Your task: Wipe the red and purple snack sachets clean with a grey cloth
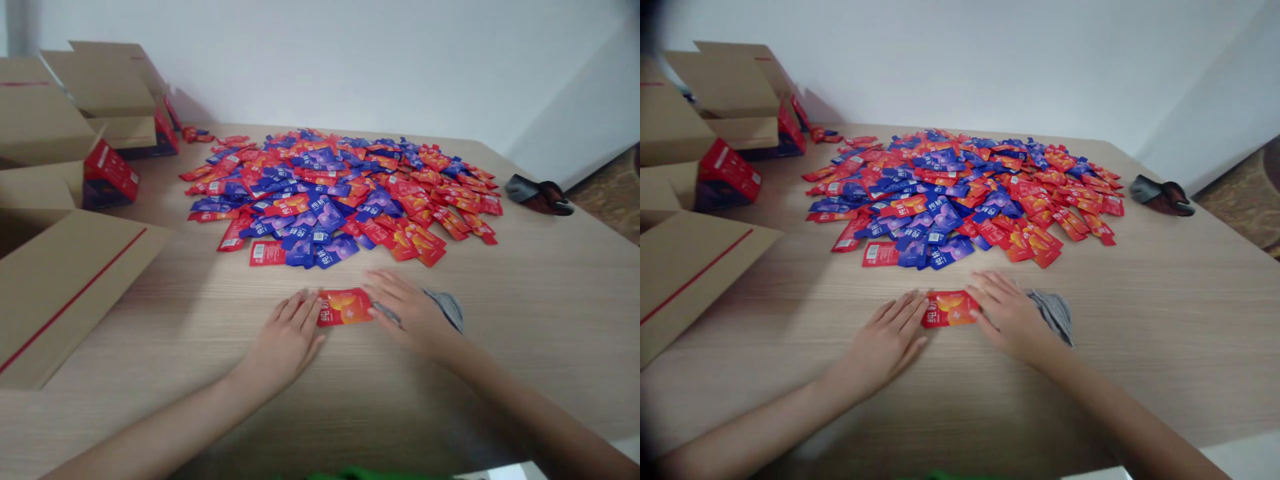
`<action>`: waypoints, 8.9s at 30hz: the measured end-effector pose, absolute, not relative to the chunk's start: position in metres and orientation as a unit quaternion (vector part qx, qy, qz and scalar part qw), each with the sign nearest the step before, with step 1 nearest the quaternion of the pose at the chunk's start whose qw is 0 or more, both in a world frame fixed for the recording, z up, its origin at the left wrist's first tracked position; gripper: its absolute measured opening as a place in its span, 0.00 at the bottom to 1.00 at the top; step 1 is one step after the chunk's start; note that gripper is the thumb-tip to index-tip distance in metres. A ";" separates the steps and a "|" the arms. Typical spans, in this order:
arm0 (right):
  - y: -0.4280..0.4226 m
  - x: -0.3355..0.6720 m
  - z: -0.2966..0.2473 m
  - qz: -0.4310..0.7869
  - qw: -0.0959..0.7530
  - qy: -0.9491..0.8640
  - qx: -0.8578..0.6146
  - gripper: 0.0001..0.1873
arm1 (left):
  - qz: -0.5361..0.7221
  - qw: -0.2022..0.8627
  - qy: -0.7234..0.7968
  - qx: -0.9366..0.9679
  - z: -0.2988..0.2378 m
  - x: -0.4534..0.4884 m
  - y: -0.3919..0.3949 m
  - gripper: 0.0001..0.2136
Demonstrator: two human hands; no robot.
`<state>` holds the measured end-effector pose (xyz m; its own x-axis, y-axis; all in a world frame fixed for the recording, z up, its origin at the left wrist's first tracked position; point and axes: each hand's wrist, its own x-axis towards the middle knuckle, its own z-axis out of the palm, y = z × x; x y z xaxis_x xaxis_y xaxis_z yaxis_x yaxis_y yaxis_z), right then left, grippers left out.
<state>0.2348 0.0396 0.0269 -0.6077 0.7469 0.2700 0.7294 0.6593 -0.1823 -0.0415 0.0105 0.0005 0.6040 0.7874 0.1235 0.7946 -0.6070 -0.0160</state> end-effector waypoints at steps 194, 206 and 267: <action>0.023 0.157 0.015 0.078 0.172 -0.887 -0.421 0.20 | -0.045 -0.019 -0.462 -0.885 0.011 -0.016 -0.005 0.17; 0.036 0.228 0.015 0.071 0.197 -0.806 -0.554 0.22 | -0.008 -0.009 -0.462 -0.887 0.011 -0.013 -0.004 0.23; 0.368 0.200 0.103 -0.019 0.277 -0.819 -0.501 0.24 | -0.168 0.107 -0.524 -0.828 0.120 0.005 0.363 0.25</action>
<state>0.2001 0.3683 0.1028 -0.3437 0.8113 0.4730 0.8323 0.4964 -0.2467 0.0047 0.3632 0.1201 0.3940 0.8323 0.3900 0.9042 -0.4271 -0.0019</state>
